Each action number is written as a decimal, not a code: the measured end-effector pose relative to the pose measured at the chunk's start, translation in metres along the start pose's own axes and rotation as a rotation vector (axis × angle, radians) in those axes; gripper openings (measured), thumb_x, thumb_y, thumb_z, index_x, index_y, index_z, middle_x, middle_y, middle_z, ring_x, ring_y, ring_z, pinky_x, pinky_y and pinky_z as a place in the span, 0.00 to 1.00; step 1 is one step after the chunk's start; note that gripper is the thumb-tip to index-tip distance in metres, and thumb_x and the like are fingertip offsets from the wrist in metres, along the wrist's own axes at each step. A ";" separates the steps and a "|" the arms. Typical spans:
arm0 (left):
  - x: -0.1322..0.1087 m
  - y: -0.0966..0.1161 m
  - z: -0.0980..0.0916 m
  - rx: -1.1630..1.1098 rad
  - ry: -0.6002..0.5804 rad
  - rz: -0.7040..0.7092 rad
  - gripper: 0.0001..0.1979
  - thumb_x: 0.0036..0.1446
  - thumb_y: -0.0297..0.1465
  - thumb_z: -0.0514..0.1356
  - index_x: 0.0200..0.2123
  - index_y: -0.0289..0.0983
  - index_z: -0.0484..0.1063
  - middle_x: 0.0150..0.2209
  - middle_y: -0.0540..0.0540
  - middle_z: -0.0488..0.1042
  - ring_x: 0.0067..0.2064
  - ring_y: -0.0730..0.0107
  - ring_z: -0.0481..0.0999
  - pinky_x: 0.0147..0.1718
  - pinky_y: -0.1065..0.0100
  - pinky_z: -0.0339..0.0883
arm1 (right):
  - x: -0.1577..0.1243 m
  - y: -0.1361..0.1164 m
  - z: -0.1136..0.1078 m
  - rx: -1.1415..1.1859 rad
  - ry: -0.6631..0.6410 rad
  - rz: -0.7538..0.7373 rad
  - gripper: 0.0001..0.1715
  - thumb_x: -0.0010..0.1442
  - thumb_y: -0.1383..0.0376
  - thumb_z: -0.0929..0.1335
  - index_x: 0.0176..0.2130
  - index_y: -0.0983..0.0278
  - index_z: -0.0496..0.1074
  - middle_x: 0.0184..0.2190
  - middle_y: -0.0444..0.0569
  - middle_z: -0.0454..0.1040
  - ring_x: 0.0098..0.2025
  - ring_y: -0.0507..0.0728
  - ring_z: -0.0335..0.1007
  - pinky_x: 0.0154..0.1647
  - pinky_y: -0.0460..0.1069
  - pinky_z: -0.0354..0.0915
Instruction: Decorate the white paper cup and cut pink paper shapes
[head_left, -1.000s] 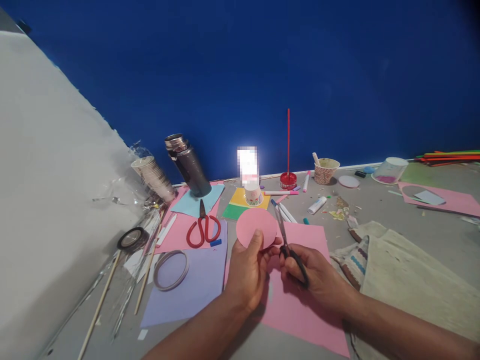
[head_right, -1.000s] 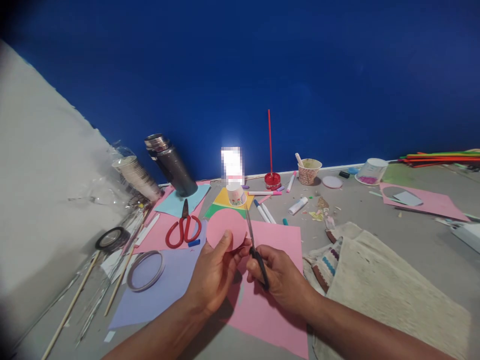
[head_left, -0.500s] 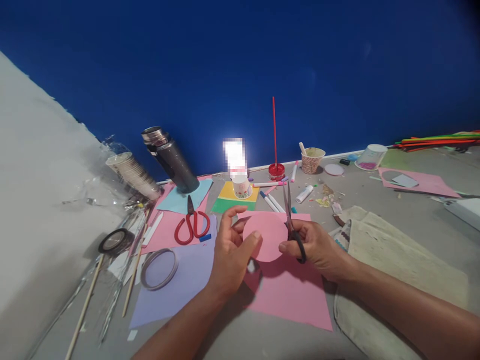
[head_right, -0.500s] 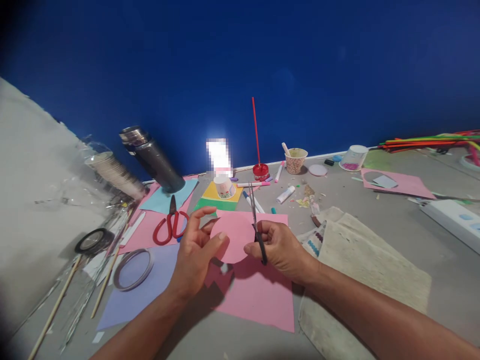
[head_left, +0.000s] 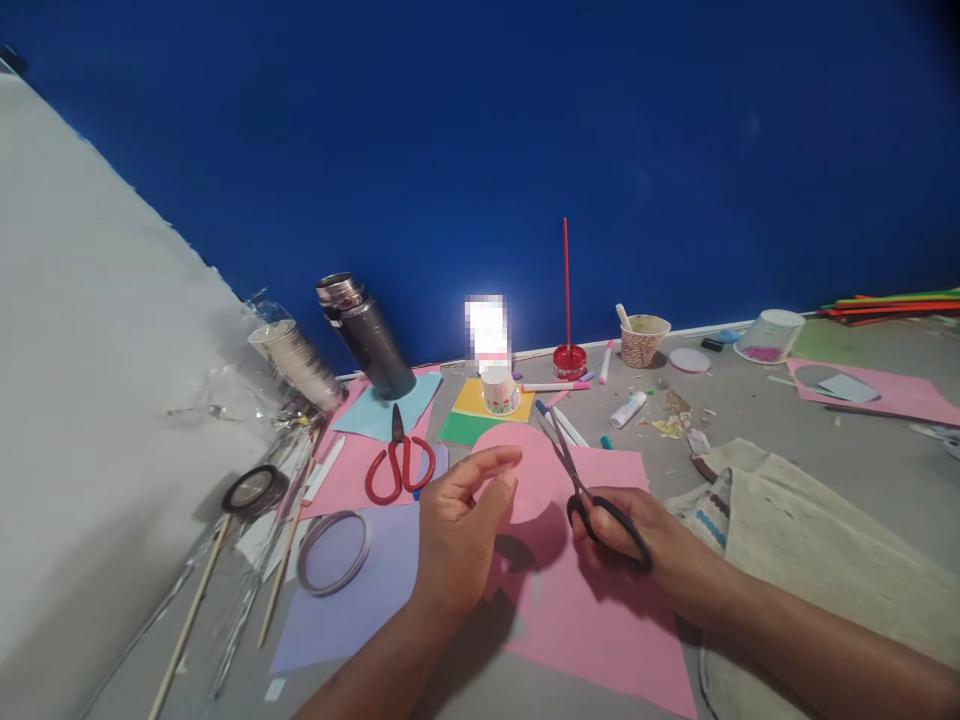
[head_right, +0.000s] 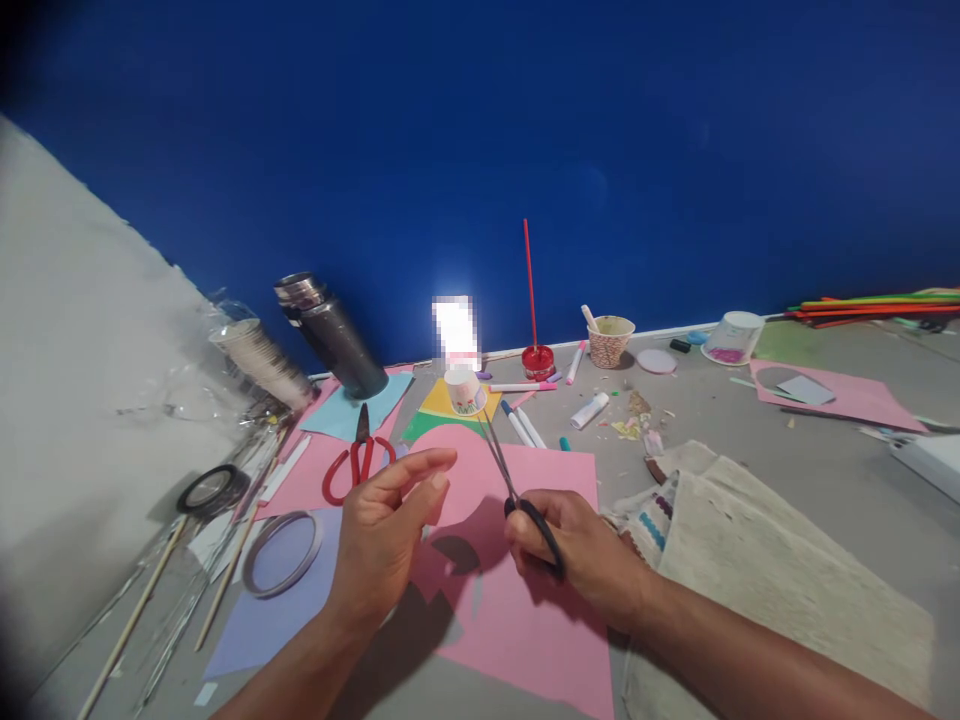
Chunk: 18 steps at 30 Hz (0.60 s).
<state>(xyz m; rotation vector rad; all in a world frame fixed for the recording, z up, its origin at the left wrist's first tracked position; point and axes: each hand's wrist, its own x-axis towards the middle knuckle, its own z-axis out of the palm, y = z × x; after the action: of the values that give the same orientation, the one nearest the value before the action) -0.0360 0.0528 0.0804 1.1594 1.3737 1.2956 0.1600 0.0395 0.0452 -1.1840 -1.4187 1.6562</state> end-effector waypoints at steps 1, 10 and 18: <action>0.000 0.000 0.000 0.000 0.011 0.001 0.13 0.48 0.33 0.69 0.38 0.37 0.86 0.25 0.49 0.76 0.22 0.77 0.62 0.22 0.74 0.59 | 0.000 0.002 0.000 -0.018 -0.005 0.000 0.44 0.50 0.25 0.67 0.25 0.63 0.66 0.21 0.45 0.67 0.24 0.51 0.55 0.25 0.48 0.50; -0.002 -0.002 0.000 0.080 0.036 0.089 0.15 0.49 0.35 0.67 0.40 0.37 0.86 0.36 0.43 0.85 0.27 0.73 0.74 0.27 0.73 0.71 | 0.003 0.014 -0.003 -0.059 0.006 -0.030 0.46 0.46 0.23 0.68 0.27 0.62 0.64 0.21 0.39 0.58 0.25 0.49 0.47 0.26 0.48 0.45; -0.004 -0.001 0.000 0.097 0.031 0.103 0.15 0.49 0.34 0.66 0.40 0.37 0.86 0.35 0.43 0.85 0.26 0.74 0.75 0.27 0.75 0.72 | 0.003 0.013 -0.001 -0.011 0.001 0.002 0.44 0.44 0.26 0.71 0.26 0.62 0.63 0.20 0.39 0.58 0.24 0.49 0.47 0.25 0.48 0.44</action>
<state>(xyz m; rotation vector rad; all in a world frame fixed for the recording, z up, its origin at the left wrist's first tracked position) -0.0351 0.0490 0.0792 1.2950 1.4287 1.3362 0.1609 0.0401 0.0315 -1.1924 -1.4283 1.6506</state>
